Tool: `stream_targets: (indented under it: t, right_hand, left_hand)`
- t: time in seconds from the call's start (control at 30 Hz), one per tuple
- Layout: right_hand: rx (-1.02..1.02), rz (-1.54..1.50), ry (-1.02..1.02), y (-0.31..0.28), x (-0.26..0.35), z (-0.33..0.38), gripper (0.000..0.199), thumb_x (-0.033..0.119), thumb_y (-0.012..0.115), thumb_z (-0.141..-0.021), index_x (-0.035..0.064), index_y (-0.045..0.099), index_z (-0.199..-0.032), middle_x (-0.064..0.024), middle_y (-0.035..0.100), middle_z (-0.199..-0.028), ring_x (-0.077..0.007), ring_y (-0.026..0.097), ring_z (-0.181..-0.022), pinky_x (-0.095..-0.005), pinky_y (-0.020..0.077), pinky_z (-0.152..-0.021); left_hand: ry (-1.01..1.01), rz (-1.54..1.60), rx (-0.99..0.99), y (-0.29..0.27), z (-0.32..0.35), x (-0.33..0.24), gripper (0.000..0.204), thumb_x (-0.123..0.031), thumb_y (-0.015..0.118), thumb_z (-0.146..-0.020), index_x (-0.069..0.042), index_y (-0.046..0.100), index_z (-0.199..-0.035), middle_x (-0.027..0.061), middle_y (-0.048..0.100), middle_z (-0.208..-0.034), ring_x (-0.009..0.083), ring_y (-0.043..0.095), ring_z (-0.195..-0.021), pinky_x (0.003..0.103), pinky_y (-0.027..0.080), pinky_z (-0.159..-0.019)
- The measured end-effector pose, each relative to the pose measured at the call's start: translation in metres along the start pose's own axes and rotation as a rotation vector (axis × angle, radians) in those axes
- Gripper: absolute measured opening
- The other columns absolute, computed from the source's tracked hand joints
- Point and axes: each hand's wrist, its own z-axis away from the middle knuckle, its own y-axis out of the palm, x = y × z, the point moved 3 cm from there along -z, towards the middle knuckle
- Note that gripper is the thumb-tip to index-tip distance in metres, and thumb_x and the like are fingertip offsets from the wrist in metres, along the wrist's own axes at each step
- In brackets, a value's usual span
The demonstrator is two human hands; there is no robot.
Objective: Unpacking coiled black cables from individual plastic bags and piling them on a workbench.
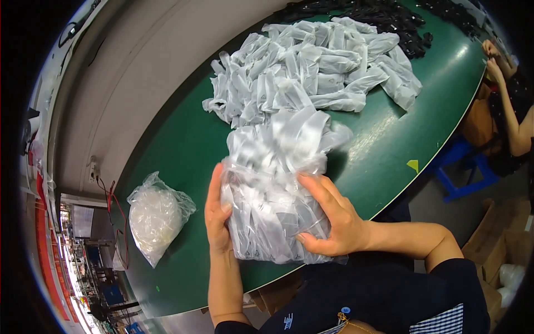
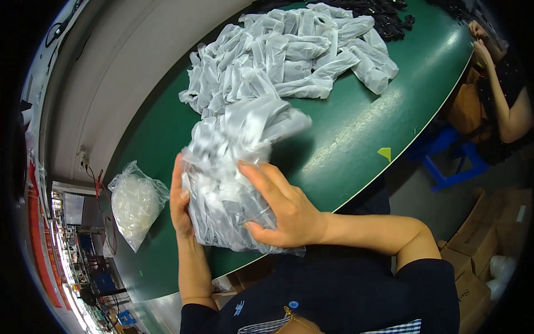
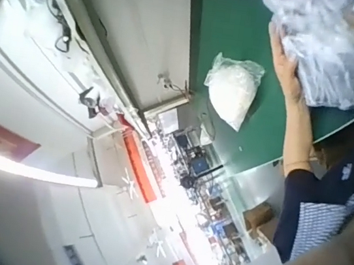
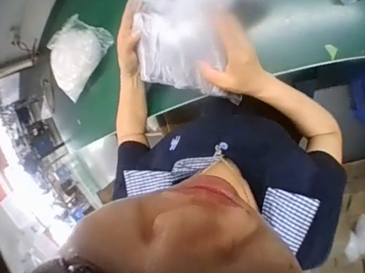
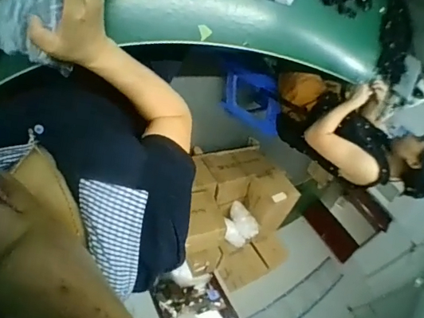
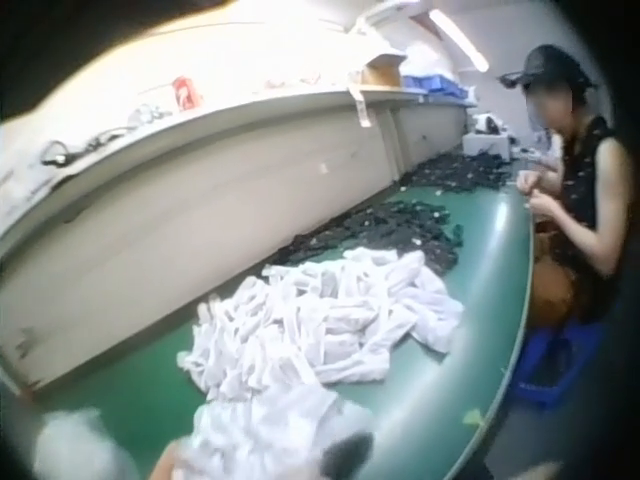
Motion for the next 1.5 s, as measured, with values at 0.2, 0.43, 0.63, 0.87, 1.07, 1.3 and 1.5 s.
stream_targets:
  t: [0.2,0.43,0.63,0.87,1.07,1.3,1.5]
  right_hand:
    - [-0.112,0.174,-0.085,-0.035,-0.041,-0.083,0.072,0.020,0.067,-0.069,0.0000,0.040,-0.132,-0.0181,0.048,-0.126,-0.0303,0.048,-0.117,-0.0361,0.0343,-0.102]
    - [-0.246,0.295,0.043,-0.070,-0.134,-0.186,0.054,0.026,0.069,-0.074,0.0053,0.052,-0.121,-0.0138,0.058,-0.116,-0.0260,0.054,-0.110,-0.0341,0.0403,-0.096]
    - [-0.336,0.410,0.072,-0.090,-0.158,-0.193,0.050,0.026,0.070,-0.075,0.0056,0.055,-0.118,-0.0135,0.058,-0.115,-0.0258,0.055,-0.108,-0.0343,0.0411,-0.095]
    - [-0.004,0.378,0.161,-0.092,-0.118,-0.155,0.054,0.019,0.067,-0.079,0.0106,0.047,-0.128,-0.0172,0.045,-0.127,-0.0304,0.048,-0.117,-0.0373,0.0411,-0.096]
    - [0.232,0.561,-0.145,-0.118,-0.059,-0.056,0.048,0.016,0.066,-0.077,0.0072,0.052,-0.122,-0.0164,0.046,-0.129,-0.0350,0.043,-0.121,-0.0449,0.0346,-0.102]
    - [0.494,0.839,-0.083,-0.132,-0.068,-0.011,0.076,0.045,0.073,-0.070,0.0151,0.044,-0.134,-0.0159,0.033,-0.142,-0.0370,0.029,-0.132,-0.0533,0.0233,-0.107]
    - [0.375,0.917,0.012,-0.117,-0.091,-0.027,0.075,0.044,0.069,-0.074,0.0176,0.039,-0.138,-0.0164,0.028,-0.145,-0.0378,0.025,-0.134,-0.0565,0.0177,-0.108]
  left_hand:
    - [0.136,-0.154,0.150,0.011,-0.118,-0.013,0.057,-0.008,0.050,-0.085,0.002,0.033,-0.138,0.0175,0.046,-0.133,0.0273,0.053,-0.116,0.038,0.045,-0.097]
    - [0.486,-0.751,-0.167,0.003,-0.208,-0.008,0.036,-0.012,0.060,-0.085,-0.003,0.055,-0.119,0.0131,0.058,-0.116,0.0226,0.056,-0.103,0.035,0.044,-0.090]
    - [0.951,-1.696,0.236,0.075,-0.125,0.007,0.066,-0.036,0.075,-0.071,-0.018,0.050,-0.130,0.0165,0.033,-0.143,0.0364,0.031,-0.131,0.055,0.027,-0.104]
    - [1.133,-1.965,0.333,0.041,-0.125,0.041,0.059,-0.020,0.069,-0.076,-0.022,0.050,-0.131,0.0073,0.044,-0.139,0.0275,0.042,-0.128,0.055,0.034,-0.100]
    - [1.285,-1.822,0.374,0.063,-0.164,0.005,0.039,-0.013,0.062,-0.078,-0.016,0.060,-0.117,0.0062,0.063,-0.113,0.0232,0.062,-0.101,0.036,0.050,-0.080]
    - [1.113,-1.747,-0.091,0.114,-0.276,-0.087,0.020,-0.028,0.047,-0.094,-0.017,0.063,-0.100,0.0091,0.066,-0.072,0.0307,0.063,-0.063,0.040,0.049,-0.056]
    - [0.547,-1.037,-0.144,0.145,-0.352,-0.127,0.032,-0.027,0.040,-0.097,-0.004,0.062,-0.098,0.0090,0.069,-0.076,0.0201,0.065,-0.059,0.034,0.051,-0.057]
